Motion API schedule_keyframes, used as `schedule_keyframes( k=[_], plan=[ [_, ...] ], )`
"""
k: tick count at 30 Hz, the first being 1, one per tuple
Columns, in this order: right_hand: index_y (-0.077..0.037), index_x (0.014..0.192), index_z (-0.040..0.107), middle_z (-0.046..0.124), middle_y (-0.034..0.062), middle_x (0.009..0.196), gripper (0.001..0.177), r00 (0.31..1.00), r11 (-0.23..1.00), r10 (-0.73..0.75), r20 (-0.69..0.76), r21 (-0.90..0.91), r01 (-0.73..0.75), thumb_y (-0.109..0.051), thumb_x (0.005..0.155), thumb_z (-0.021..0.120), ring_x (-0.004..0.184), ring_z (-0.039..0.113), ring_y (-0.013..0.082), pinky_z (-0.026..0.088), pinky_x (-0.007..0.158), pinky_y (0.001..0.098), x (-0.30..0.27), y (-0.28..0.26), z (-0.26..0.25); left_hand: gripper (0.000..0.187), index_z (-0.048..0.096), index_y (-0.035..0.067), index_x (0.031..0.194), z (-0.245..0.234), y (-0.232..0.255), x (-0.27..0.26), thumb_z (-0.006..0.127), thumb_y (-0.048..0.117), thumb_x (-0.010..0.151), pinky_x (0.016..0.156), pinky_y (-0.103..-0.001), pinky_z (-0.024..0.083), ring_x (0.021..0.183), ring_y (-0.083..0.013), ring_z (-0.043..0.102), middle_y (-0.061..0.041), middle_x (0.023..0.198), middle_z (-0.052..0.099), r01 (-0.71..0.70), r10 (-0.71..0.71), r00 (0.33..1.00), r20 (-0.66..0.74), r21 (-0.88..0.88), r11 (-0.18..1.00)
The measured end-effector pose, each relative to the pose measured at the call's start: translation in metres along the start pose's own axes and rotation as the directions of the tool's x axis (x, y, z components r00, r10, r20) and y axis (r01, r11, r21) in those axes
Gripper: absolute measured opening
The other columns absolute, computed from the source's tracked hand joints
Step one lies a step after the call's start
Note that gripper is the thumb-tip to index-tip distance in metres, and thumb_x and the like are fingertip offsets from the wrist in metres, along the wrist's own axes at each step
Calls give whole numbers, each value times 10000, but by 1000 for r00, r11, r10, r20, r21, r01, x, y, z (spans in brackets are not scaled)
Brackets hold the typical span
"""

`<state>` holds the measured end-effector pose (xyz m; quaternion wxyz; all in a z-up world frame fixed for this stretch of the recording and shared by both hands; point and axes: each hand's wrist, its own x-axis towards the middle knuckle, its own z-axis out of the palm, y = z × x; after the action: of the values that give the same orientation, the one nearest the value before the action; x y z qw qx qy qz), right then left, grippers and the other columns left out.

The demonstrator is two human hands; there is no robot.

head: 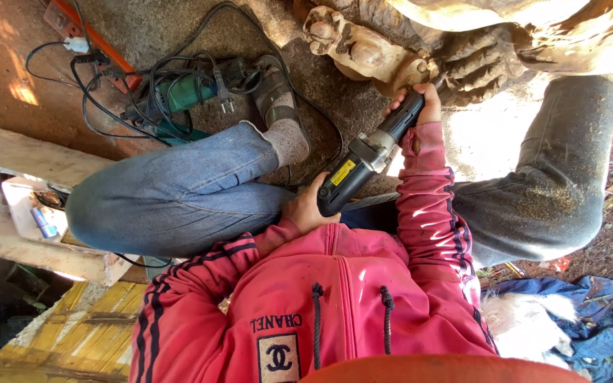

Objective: Carving and detailing a large wooden sculpture using a power carving tool

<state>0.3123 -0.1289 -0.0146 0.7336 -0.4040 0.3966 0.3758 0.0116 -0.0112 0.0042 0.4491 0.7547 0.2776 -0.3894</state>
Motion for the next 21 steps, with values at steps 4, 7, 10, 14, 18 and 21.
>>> schedule_keyframes(
  k=[4,7,10,14,18,21],
  plan=[
    [-70,822,610,606,31,687,226,1000,999,-14,-16,-30,13,-265,741,690,587,669,171,623,639,359,2,2,-2,1086,206,405,1563,-9,6,-11,764,591,650,1038,-501,493,1241,-370,622,-152,1305,635,-26,26,1000,-13,-31,999],
    [-62,829,619,606,39,686,228,999,999,-27,-27,-46,26,-266,745,678,579,666,183,627,628,380,4,4,-6,1084,237,376,1563,-7,4,-12,771,589,644,1037,-512,490,1241,-386,620,-172,1307,638,-49,47,998,-37,-64,997],
    [-60,820,616,617,47,681,210,998,997,-55,-35,-58,53,-250,756,680,576,675,183,630,622,370,1,5,-3,1071,249,385,1553,-6,0,-12,791,574,649,1076,-496,465,1289,-376,583,-150,1412,584,-51,49,999,-24,-118,992],
    [-59,808,625,619,66,675,206,997,995,-65,-32,-71,63,-248,753,690,566,681,206,635,604,384,3,9,-4,1081,249,390,1547,-6,-5,-13,801,591,640,1088,-494,460,1293,-373,579,-139,1429,576,-48,46,999,-18,-126,991],
    [-51,800,613,612,73,671,197,997,996,-71,-33,-58,69,-231,760,683,560,679,213,631,590,386,-5,10,1,1083,235,406,1546,-8,-2,-16,795,613,643,1092,-502,461,1276,-382,590,-134,1423,578,-24,22,1000,-19,-95,995],
    [-53,787,624,620,71,672,213,995,996,-85,-44,-40,83,-253,745,684,558,676,208,634,583,388,-4,10,4,1102,201,418,1561,-11,0,-8,779,634,649,1076,-516,473,1262,-384,602,-144,1375,612,-23,24,1000,3,-59,998]
  ],
)
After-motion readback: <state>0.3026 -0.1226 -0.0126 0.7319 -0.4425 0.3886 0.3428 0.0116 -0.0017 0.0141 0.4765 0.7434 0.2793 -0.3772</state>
